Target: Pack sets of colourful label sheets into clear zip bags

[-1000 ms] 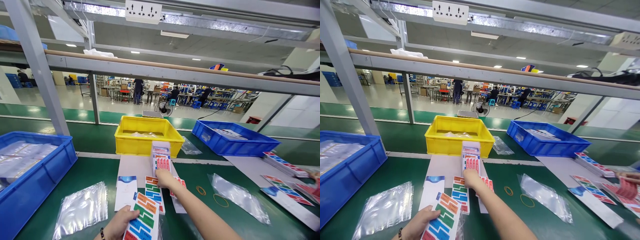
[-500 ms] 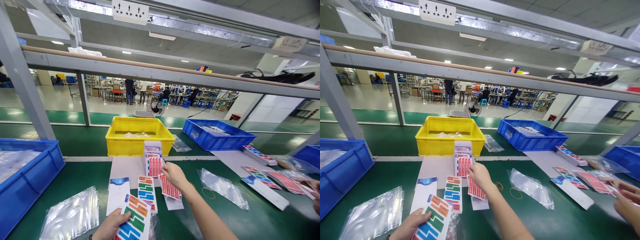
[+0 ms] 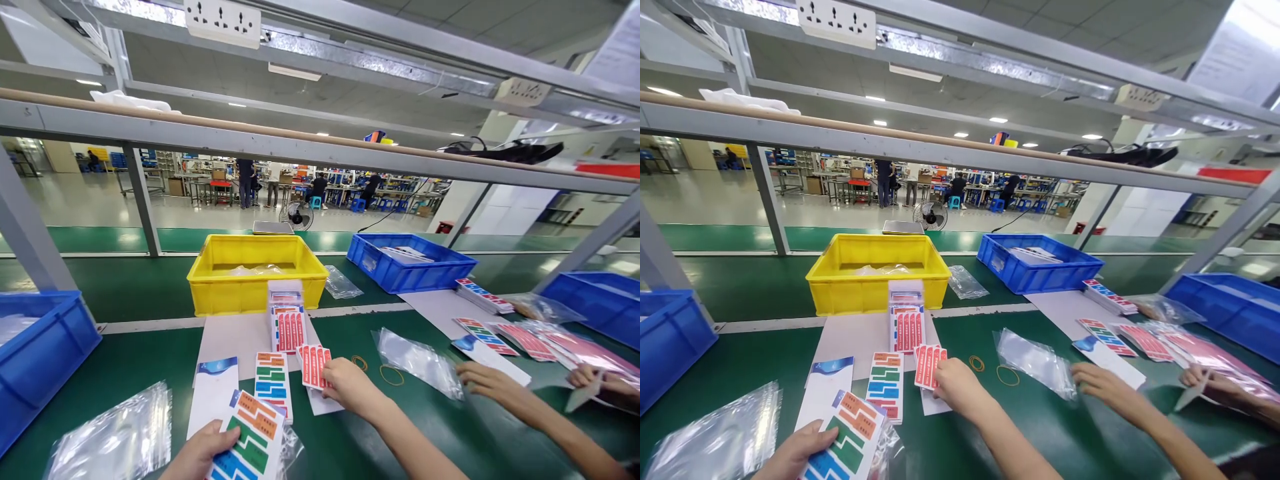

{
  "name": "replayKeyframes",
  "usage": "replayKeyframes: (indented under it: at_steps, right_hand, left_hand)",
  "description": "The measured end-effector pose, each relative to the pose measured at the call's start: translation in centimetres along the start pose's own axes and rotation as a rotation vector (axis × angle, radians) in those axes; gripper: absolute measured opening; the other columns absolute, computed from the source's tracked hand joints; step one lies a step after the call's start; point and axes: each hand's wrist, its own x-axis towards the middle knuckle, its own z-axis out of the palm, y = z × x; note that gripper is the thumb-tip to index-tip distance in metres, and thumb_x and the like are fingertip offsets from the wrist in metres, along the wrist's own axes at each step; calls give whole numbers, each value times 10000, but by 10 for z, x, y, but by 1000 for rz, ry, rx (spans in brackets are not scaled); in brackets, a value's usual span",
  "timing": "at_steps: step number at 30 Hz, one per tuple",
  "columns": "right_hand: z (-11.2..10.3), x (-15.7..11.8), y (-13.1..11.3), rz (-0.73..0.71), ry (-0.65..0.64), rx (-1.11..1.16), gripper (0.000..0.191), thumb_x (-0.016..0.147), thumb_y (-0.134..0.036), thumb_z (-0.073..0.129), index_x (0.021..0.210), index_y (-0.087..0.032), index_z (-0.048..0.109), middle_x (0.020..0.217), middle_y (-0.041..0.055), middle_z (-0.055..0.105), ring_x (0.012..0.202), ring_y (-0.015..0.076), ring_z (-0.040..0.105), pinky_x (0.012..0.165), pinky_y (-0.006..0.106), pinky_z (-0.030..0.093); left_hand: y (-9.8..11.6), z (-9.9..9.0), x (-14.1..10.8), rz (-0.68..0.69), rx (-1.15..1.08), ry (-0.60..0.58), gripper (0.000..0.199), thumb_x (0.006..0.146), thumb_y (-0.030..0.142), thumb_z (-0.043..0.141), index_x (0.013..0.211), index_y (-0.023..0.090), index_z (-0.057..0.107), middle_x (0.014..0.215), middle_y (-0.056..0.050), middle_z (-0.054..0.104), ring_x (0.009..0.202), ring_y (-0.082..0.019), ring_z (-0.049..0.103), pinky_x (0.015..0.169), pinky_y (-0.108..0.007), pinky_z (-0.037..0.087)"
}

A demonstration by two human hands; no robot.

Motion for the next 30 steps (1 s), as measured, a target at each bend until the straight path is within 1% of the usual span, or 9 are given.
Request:
replayKeyframes:
  at_steps: [3, 6, 9, 12, 15, 18, 21, 26, 30]
  right_hand:
    - [1, 0, 6, -52, 16, 3, 137, 748, -272, 621, 715, -151, 675, 772, 67, 664, 754, 197, 598, 665, 249, 386]
    - [6, -1, 10, -93, 48, 0, 162, 781, -243, 570, 679, -161, 665, 744, 57, 661, 720, 174, 590, 639, 239, 371]
    - [13, -2, 12, -98, 95, -18, 201, 802, -153, 484, 686, -162, 648, 718, 55, 654, 666, 160, 575, 599, 243, 346]
    - [21, -3, 11, -49, 155, -48, 208, 782, -99, 448, 699, -143, 633, 681, 67, 641, 608, 163, 553, 563, 258, 319]
    - [28, -7, 7, 13, 236, -74, 261, 814, -83, 377, 748, -122, 627, 749, 100, 630, 676, 183, 551, 615, 283, 328]
    - [33, -11, 1, 0, 295, -77, 270, 810, -73, 366, 734, -124, 620, 774, 101, 614, 703, 183, 541, 643, 297, 330]
    - [33, -13, -4, -51, 278, -60, 198, 774, -106, 445, 684, -143, 618, 714, 64, 602, 645, 161, 529, 606, 286, 324]
    - [19, -11, -4, -14, 122, 18, 116, 760, -248, 583, 729, -154, 643, 786, 59, 624, 743, 182, 554, 655, 282, 352]
    - [12, -7, 2, -10, 102, 44, 200, 686, -359, 684, 726, -168, 641, 793, 40, 631, 761, 185, 561, 670, 272, 368]
  left_hand:
    - [3, 12, -1, -17, 6, -20, 670, 619, 296, 746, 1140, -10, 458, 803, -183, 697, 819, -311, 654, 716, -336, 496]
    - [5, 19, 6, -6, 32, -35, 602, 619, 288, 746, 1080, -13, 503, 798, -188, 694, 800, -312, 657, 721, -343, 495]
    - [5, 18, 18, -1, 68, -33, 540, 653, 292, 720, 1049, -3, 500, 827, -195, 691, 799, -301, 659, 723, -338, 496]
    - [5, 12, 27, -17, 101, 7, 515, 678, 325, 697, 1038, 25, 485, 823, -178, 695, 791, -283, 664, 706, -320, 500]
    - [6, 8, 30, -29, 121, 100, 465, 682, 340, 691, 997, 63, 491, 774, -142, 703, 755, -266, 672, 651, -287, 503]
    - [8, 8, 29, -22, 104, 116, 481, 649, 330, 718, 987, 76, 489, 757, -132, 704, 762, -281, 670, 630, -291, 505]
    - [9, 9, 27, -23, 86, 115, 528, 612, 319, 746, 1003, 79, 485, 754, -131, 704, 776, -299, 666, 636, -309, 511]
    - [8, 9, 26, -39, 84, 118, 525, 622, 350, 737, 995, 87, 477, 787, -142, 702, 796, -298, 663, 668, -314, 513]
    - [7, 7, 26, -40, 80, 102, 535, 610, 341, 746, 994, 77, 482, 780, -148, 701, 784, -300, 664, 673, -323, 515]
